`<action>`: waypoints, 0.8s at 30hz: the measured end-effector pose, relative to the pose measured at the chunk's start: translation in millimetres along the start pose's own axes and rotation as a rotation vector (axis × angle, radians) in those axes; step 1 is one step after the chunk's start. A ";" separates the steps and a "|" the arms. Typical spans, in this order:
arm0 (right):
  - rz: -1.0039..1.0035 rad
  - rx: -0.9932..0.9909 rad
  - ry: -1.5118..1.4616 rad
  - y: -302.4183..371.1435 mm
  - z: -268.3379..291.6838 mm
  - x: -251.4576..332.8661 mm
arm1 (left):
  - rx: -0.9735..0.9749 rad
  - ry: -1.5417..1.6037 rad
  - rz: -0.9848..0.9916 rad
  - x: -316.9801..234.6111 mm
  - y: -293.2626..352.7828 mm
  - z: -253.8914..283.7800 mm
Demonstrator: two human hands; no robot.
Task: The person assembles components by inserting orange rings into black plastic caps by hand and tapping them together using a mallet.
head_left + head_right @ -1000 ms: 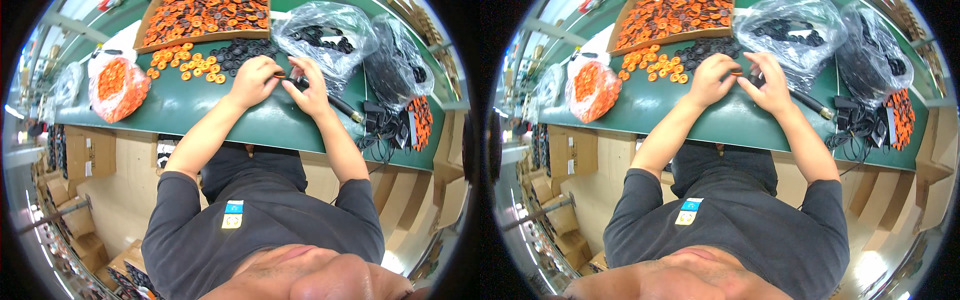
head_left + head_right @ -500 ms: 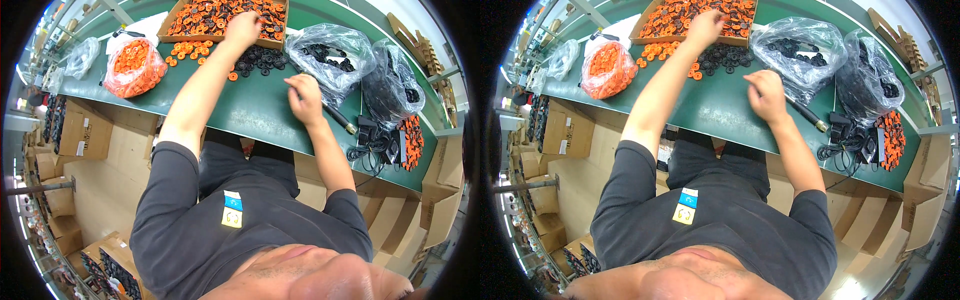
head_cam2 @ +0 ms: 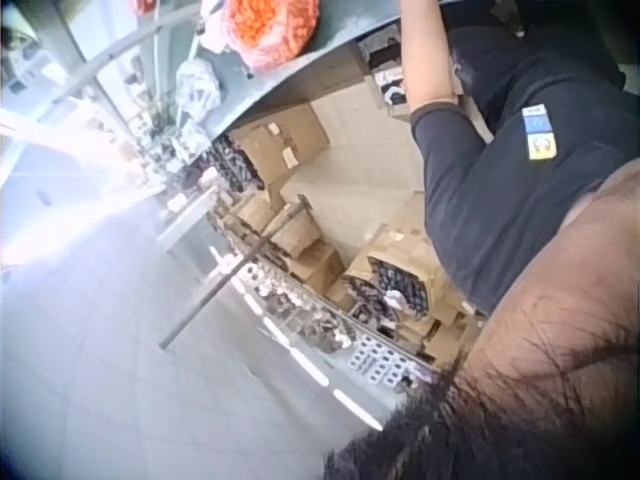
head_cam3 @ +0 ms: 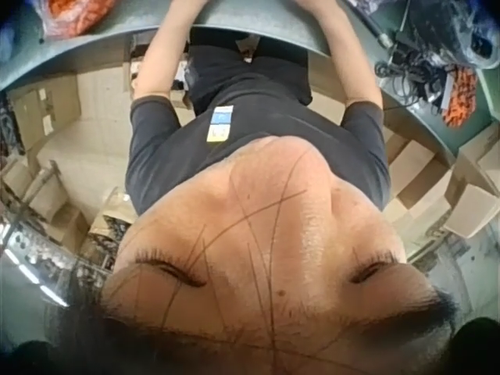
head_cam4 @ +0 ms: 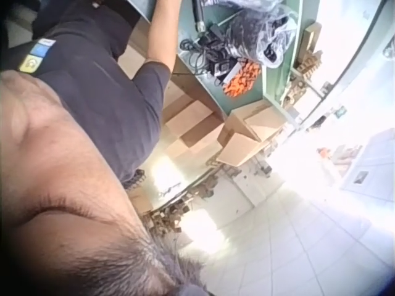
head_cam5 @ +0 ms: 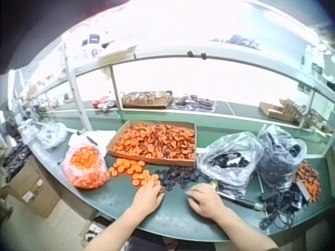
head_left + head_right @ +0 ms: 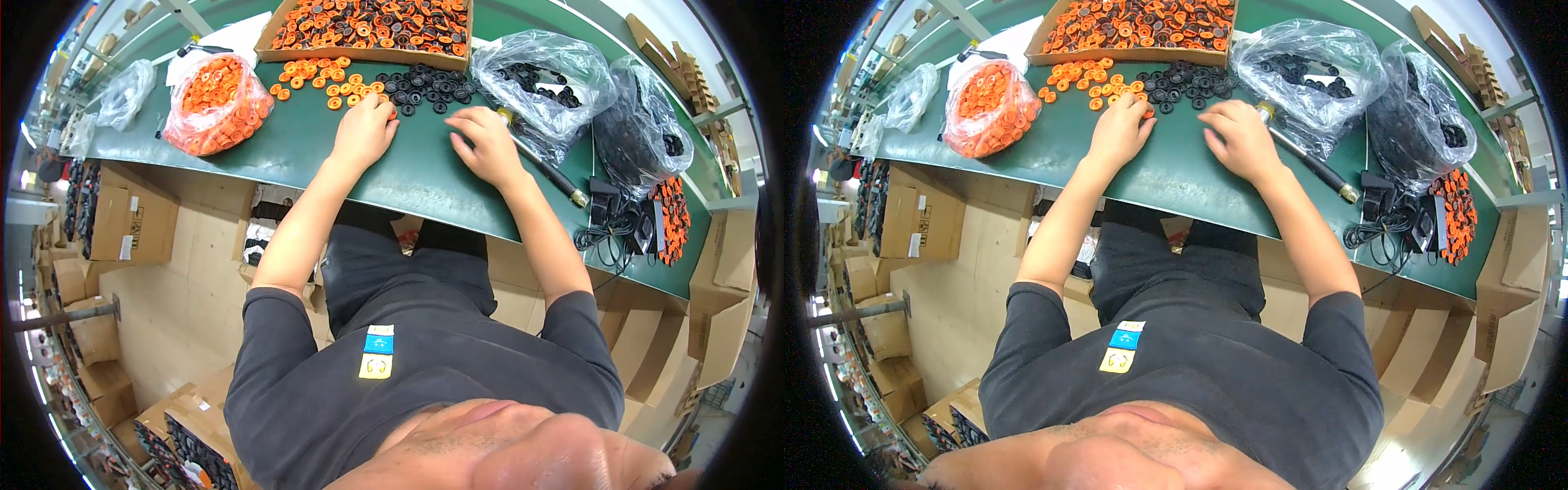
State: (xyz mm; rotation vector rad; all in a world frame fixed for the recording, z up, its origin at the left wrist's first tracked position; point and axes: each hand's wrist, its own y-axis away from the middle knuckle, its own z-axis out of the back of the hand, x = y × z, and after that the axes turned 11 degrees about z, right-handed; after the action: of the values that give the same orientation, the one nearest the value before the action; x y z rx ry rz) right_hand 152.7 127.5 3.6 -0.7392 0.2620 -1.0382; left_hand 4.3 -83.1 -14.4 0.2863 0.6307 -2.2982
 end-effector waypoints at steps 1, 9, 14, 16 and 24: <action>-0.003 0.001 0.006 -6.2 -6.9 -4.1 | -0.051 0.030 -0.044 0.7 -1.0 -2.5; -0.258 0.346 0.086 -12.6 -22.2 -10.4 | -0.121 0.275 -0.093 -42.5 -48.7 6.9; -0.305 0.323 0.042 -1.9 -12.5 -1.9 | 0.197 0.981 0.158 -70.5 -83.7 -26.6; -0.281 0.270 -0.072 -3.3 -8.2 -6.5 | 0.259 1.228 0.177 -70.7 -88.1 -46.4; -0.578 -0.064 -0.302 6.1 19.4 -26.1 | 0.510 1.274 0.317 -75.7 -64.9 -66.3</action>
State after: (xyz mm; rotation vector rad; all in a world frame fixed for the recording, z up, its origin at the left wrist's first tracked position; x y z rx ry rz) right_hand 153.9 159.9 10.2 -1.0493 -0.1959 -1.4435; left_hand 14.1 36.2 -19.5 1.9958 0.4754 -1.6987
